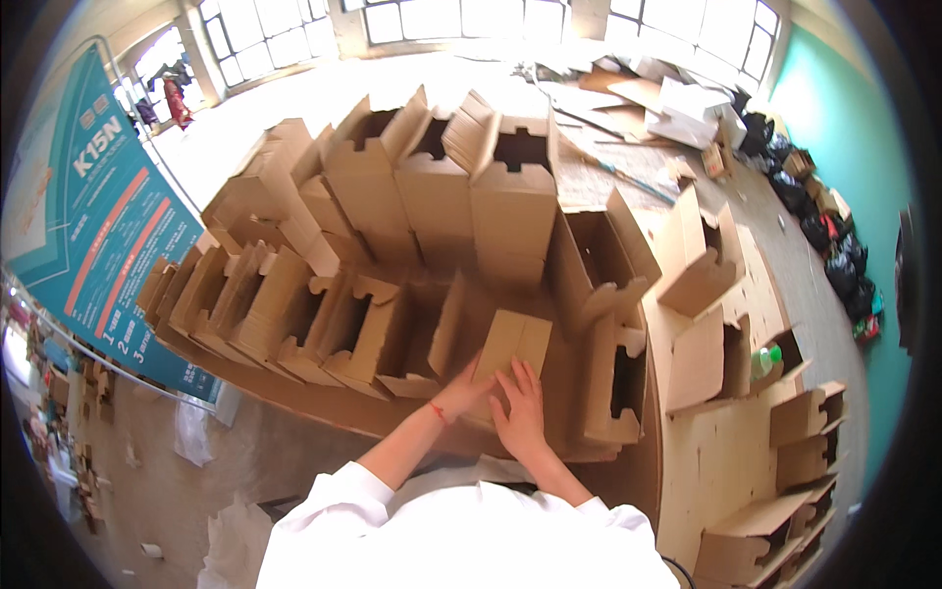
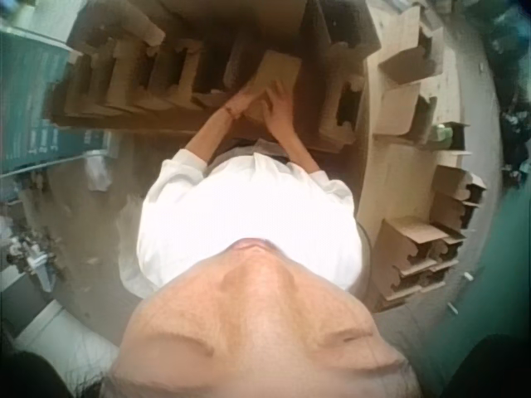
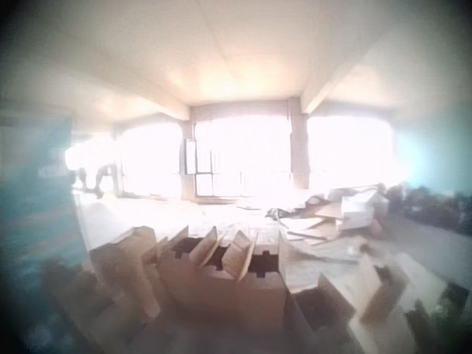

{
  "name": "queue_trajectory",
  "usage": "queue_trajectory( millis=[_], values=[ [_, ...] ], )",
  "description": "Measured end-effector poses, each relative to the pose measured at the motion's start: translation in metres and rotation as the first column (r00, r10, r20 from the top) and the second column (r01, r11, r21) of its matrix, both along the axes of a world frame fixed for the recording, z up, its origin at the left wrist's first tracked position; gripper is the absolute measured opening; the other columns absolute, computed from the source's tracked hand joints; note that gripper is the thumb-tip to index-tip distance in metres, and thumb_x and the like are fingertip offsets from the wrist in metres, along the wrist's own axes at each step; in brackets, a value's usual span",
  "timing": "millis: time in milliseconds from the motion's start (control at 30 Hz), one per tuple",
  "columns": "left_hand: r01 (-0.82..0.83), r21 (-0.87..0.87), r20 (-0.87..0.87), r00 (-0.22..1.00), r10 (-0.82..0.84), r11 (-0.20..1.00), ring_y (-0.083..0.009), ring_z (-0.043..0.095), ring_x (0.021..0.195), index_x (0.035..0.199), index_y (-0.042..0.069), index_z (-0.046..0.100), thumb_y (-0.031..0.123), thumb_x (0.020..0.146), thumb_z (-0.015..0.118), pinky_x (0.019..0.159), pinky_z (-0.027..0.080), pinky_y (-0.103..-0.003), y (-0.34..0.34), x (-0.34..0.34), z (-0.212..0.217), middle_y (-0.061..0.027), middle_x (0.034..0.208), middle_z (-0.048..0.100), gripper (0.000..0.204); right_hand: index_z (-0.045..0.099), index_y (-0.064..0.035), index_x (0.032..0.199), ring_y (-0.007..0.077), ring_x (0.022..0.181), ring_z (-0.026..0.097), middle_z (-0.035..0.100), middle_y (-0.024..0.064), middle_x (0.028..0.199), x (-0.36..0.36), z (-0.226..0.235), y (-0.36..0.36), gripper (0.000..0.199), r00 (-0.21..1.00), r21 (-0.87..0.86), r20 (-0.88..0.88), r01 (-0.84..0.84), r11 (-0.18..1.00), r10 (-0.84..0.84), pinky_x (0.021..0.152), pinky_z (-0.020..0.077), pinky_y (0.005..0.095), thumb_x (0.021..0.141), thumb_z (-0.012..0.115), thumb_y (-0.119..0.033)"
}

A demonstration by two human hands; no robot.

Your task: The person places water bottles into cardboard boxes. They insert bottles one by one into the boxes on a table and then move the filled boxes to an adjacent table.

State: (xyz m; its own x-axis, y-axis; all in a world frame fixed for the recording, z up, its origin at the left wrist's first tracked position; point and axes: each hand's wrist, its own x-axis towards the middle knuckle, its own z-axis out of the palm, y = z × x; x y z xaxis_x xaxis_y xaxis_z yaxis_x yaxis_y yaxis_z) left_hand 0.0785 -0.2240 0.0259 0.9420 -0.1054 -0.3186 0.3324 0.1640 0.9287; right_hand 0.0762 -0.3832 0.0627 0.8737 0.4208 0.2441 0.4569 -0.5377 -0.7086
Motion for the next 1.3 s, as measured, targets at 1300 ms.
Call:
queue_trajectory(
  millis=[1300],
  values=[
    [-0.525,0.756,0.468,0.851,0.236,0.392,-0.0377,0.052,0.120,0.139,0.005,0.042,0.041,0.092,0.055,0.096,0.044,-0.042,0.070,-0.061,0.068,-0.0271,0.131,0.050,0.061,0.038,-0.0057,0.141,0.0405,0.138,0.027,0.027,0.0194,0.150,-0.024,0.034,0.067,0.072,0.951,-0.081,0.224,-0.199,0.977,0.212,0.111,0.0221,0.0555,0.077,0.070,-0.014]
  ],
)
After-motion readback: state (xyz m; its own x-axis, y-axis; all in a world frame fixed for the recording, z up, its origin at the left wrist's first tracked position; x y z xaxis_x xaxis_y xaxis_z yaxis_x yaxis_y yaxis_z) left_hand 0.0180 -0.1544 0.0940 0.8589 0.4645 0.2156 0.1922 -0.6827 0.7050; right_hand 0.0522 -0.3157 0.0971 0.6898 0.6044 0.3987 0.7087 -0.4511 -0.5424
